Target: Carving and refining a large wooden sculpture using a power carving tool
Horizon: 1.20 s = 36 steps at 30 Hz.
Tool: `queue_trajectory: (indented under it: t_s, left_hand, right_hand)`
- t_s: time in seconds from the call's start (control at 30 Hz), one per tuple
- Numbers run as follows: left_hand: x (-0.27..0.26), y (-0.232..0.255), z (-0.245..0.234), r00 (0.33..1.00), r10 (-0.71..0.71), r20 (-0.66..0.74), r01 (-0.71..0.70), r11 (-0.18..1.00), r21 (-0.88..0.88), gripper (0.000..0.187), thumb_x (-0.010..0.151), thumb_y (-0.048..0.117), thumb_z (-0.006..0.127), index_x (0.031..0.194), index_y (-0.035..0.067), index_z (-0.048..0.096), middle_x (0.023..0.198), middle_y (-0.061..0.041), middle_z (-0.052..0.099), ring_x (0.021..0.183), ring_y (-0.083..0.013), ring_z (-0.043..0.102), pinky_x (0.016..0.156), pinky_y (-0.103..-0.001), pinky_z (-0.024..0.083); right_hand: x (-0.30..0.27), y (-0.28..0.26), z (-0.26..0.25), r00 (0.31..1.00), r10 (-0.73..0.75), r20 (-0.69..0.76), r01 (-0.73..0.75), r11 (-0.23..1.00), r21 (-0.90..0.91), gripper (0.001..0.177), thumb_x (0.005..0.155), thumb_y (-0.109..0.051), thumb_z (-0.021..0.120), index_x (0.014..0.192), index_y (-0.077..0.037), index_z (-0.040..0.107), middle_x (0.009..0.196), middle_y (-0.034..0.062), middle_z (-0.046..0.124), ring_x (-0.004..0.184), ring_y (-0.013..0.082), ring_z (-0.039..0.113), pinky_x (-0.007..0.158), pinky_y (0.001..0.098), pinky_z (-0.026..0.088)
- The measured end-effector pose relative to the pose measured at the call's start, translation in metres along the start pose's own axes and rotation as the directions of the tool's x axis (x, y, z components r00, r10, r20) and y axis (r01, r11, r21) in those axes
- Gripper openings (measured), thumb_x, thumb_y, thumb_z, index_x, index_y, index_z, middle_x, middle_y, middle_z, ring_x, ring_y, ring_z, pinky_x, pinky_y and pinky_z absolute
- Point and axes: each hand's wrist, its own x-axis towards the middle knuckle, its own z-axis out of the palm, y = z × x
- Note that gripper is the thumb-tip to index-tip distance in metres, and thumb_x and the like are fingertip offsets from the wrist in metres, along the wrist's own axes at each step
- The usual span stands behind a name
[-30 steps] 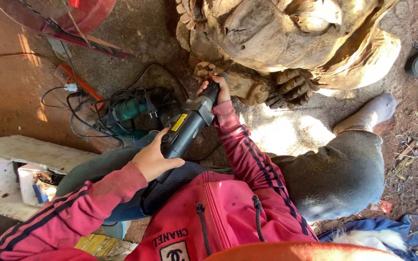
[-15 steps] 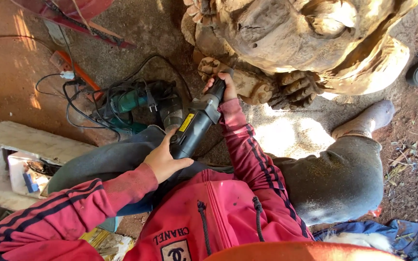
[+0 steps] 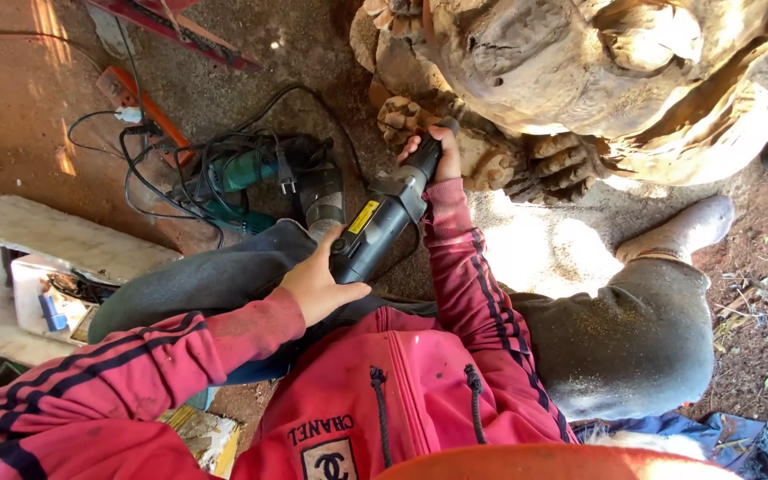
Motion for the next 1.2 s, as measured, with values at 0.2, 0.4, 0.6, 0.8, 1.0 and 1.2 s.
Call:
queue_trajectory:
  t_s: [0.2, 0.4, 0.6, 0.8, 1.0, 1.2]
  left_hand:
    - [-0.004, 0.003, 0.015, 1.0, 0.017, -0.016, -0.018, 0.993, -0.117, 0.111, 0.07, 0.051, 0.078, 0.161, 0.032, 0.016, 0.149, -0.017, 0.052, 0.135, -0.0349, 0.054, 0.115, -0.039, 0.042]
    - [0.001, 0.001, 0.017, 0.999, 0.045, -0.025, -0.046, 0.998, -0.037, 0.115, 0.067, 0.058, 0.078, 0.161, 0.033, 0.016, 0.15, -0.016, 0.051, 0.135, -0.0341, 0.053, 0.116, -0.04, 0.041]
    - [0.009, -0.001, 0.02, 0.999, 0.017, -0.05, -0.021, 0.997, -0.075, 0.112, 0.068, 0.053, 0.08, 0.16, 0.04, 0.016, 0.146, -0.013, 0.056, 0.131, -0.0327, 0.058, 0.113, -0.038, 0.044]
    - [-0.004, 0.01, 0.024, 0.999, 0.016, -0.043, -0.025, 0.978, -0.207, 0.112, 0.069, 0.049, 0.081, 0.16, 0.032, 0.019, 0.146, -0.019, 0.055, 0.132, -0.0376, 0.056, 0.113, -0.04, 0.044]
    - [0.009, 0.003, 0.023, 0.998, 0.027, -0.049, -0.032, 0.993, -0.113, 0.111, 0.068, 0.053, 0.079, 0.16, 0.039, 0.017, 0.147, -0.015, 0.054, 0.132, -0.0341, 0.056, 0.114, -0.038, 0.043]
    - [0.005, 0.0, 0.033, 0.998, 0.04, -0.054, -0.049, 0.986, -0.16, 0.111, 0.069, 0.053, 0.079, 0.159, 0.037, 0.017, 0.148, -0.016, 0.053, 0.134, -0.0354, 0.055, 0.115, -0.04, 0.042]
  right_hand:
    - [0.006, 0.001, 0.0, 0.998, 0.061, 0.009, -0.061, 0.995, -0.073, 0.026, 0.08, -0.017, 0.073, 0.098, -0.001, 0.062, 0.079, 0.0101, 0.065, 0.069, 0.022, 0.066, 0.071, 0.0401, 0.058]
    - [-0.031, -0.005, 0.021, 0.999, 0.044, 0.017, -0.044, 0.999, -0.014, 0.028, 0.078, -0.017, 0.075, 0.099, -0.002, 0.065, 0.079, 0.0087, 0.064, 0.07, 0.0212, 0.065, 0.071, 0.0392, 0.057]
    - [0.002, -0.007, 0.001, 0.998, 0.056, 0.003, -0.055, 0.998, -0.039, 0.027, 0.08, -0.017, 0.074, 0.099, 0.0, 0.065, 0.078, 0.0095, 0.064, 0.071, 0.0217, 0.066, 0.072, 0.0391, 0.057]
    - [-0.004, -0.004, 0.009, 0.996, 0.085, 0.0, -0.084, 0.99, -0.109, 0.026, 0.08, -0.018, 0.075, 0.097, 0.0, 0.065, 0.078, 0.0103, 0.066, 0.07, 0.0224, 0.067, 0.071, 0.0391, 0.058]
    - [-0.016, -0.011, 0.022, 0.999, 0.054, -0.007, -0.054, 0.997, -0.048, 0.026, 0.078, -0.016, 0.077, 0.093, 0.0, 0.062, 0.078, 0.0107, 0.066, 0.069, 0.0226, 0.066, 0.07, 0.0403, 0.058]
    - [0.009, -0.008, 0.001, 0.998, 0.066, -0.006, -0.066, 0.994, -0.091, 0.03, 0.079, -0.018, 0.076, 0.1, 0.0, 0.064, 0.078, 0.0099, 0.065, 0.069, 0.0219, 0.066, 0.07, 0.0407, 0.059]
